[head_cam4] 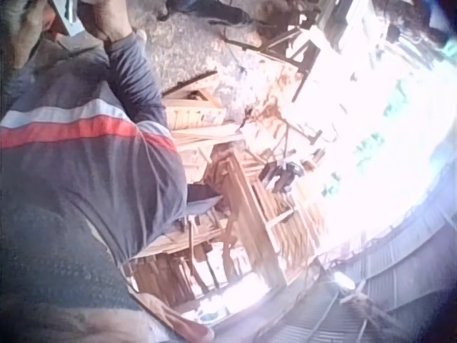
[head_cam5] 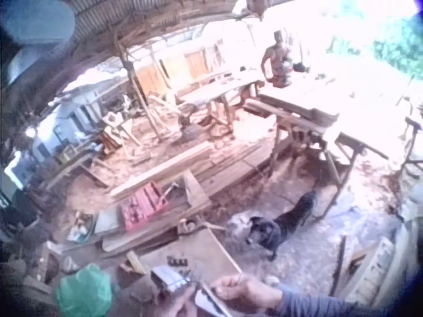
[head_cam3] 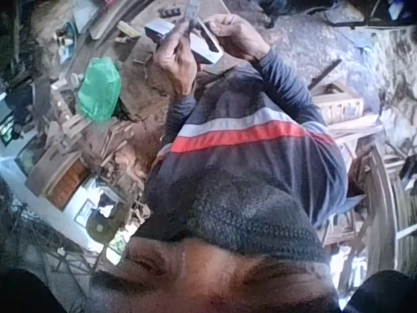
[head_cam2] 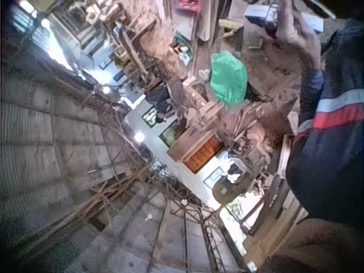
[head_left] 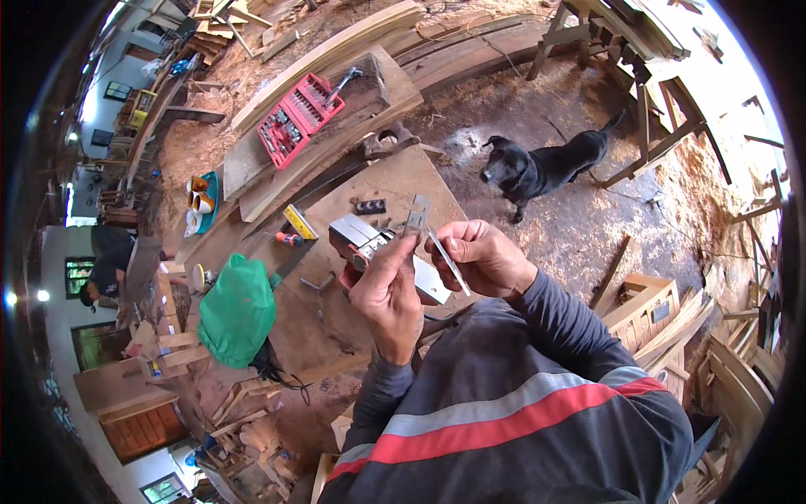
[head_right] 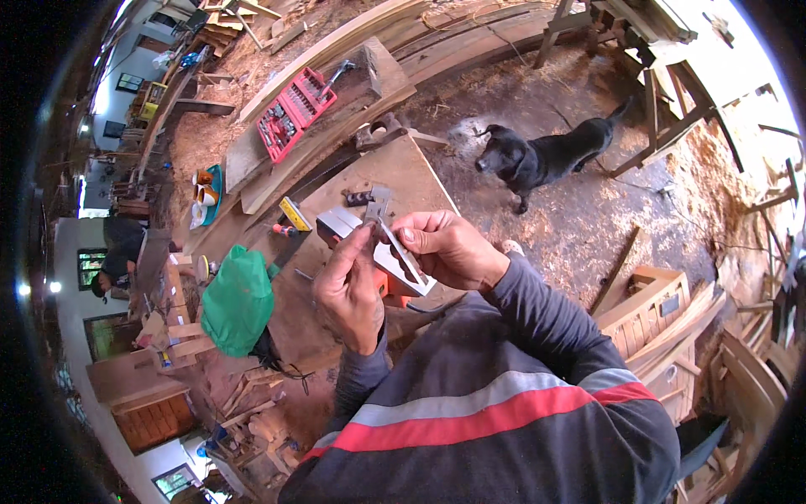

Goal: The person disassembles an electric wood planer on a workbench by first using a tool to loosen the bolts on the blade assembly and then using a screwdriver to remove a screw from the plastic housing.

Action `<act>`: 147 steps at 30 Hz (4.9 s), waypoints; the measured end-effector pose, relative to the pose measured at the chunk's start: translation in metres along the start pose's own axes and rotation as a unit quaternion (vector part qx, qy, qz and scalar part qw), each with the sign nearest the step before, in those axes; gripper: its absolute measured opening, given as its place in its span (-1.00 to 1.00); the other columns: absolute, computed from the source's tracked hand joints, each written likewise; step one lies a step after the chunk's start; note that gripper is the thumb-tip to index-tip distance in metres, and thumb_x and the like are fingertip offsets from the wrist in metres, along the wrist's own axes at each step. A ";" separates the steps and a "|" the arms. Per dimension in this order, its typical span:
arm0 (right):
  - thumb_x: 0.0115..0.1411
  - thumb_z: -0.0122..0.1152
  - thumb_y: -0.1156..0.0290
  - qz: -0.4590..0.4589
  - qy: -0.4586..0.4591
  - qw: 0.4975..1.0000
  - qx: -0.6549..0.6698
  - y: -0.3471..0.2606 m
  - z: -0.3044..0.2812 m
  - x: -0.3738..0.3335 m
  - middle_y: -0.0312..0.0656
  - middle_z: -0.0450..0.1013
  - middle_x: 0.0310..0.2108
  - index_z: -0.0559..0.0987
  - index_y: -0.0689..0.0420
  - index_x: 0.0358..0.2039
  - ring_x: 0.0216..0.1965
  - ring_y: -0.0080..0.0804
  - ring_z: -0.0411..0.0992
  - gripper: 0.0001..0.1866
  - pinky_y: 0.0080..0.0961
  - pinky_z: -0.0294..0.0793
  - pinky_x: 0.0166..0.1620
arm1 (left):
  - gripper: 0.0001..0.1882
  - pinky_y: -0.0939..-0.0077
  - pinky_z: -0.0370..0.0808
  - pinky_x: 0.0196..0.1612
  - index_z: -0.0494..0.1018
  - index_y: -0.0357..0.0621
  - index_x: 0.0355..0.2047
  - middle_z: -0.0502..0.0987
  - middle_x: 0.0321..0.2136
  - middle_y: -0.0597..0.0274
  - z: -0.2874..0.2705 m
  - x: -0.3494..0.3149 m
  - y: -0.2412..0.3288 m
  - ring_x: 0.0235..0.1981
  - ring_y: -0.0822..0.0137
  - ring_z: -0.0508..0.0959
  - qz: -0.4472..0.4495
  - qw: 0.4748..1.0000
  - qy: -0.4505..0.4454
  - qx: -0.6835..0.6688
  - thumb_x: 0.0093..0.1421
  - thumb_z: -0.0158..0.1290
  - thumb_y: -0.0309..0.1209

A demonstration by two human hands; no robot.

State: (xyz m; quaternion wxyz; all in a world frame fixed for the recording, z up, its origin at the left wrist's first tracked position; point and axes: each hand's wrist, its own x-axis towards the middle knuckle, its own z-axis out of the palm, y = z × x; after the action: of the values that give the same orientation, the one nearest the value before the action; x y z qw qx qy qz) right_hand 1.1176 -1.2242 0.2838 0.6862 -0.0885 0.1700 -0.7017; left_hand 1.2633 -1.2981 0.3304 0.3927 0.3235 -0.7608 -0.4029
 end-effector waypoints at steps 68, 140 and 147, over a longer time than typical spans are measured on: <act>0.40 0.11 0.24 -0.013 -0.024 0.998 -0.054 0.091 0.056 0.018 -0.33 0.47 -0.43 0.53 0.12 -0.18 -0.49 -0.54 0.42 -0.79 -0.57 0.41 -0.42 | -0.59 0.26 0.58 -0.08 0.57 -0.18 0.05 0.62 -0.13 -0.06 -0.082 -0.026 -0.037 -0.11 -0.01 0.65 0.194 0.980 0.005 0.043 0.20 0.01 -0.68; 0.37 0.13 0.45 -0.054 0.196 0.976 -0.084 0.124 -0.033 -0.028 -0.36 0.50 -0.26 0.52 0.10 -0.21 -0.33 -0.53 0.50 -0.96 -0.56 0.48 -0.27 | -0.86 0.60 0.47 -0.18 0.55 -0.23 -0.19 0.59 -0.30 0.28 -0.087 -0.097 -0.107 -0.33 0.51 0.53 -0.322 0.848 -0.044 -0.419 0.31 0.17 -0.43; 0.35 0.17 0.43 -0.020 0.198 0.980 -0.001 0.126 -0.029 -0.035 -0.36 0.53 -0.29 0.56 0.15 -0.12 -0.34 -0.54 0.52 -0.86 -0.55 0.54 -0.24 | -0.85 0.56 0.52 -0.24 0.52 -0.22 -0.13 0.58 -0.28 0.31 -0.081 -0.092 -0.099 -0.32 0.51 0.55 -0.318 0.872 -0.070 -0.366 0.32 0.11 -0.46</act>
State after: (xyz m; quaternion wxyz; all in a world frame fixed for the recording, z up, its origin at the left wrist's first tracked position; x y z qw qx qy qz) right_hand 1.2263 -1.1863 0.2155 0.6249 0.0485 0.3017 -0.7184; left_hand 1.3949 -1.2988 0.2434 0.2795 0.3524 -0.4401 -0.7772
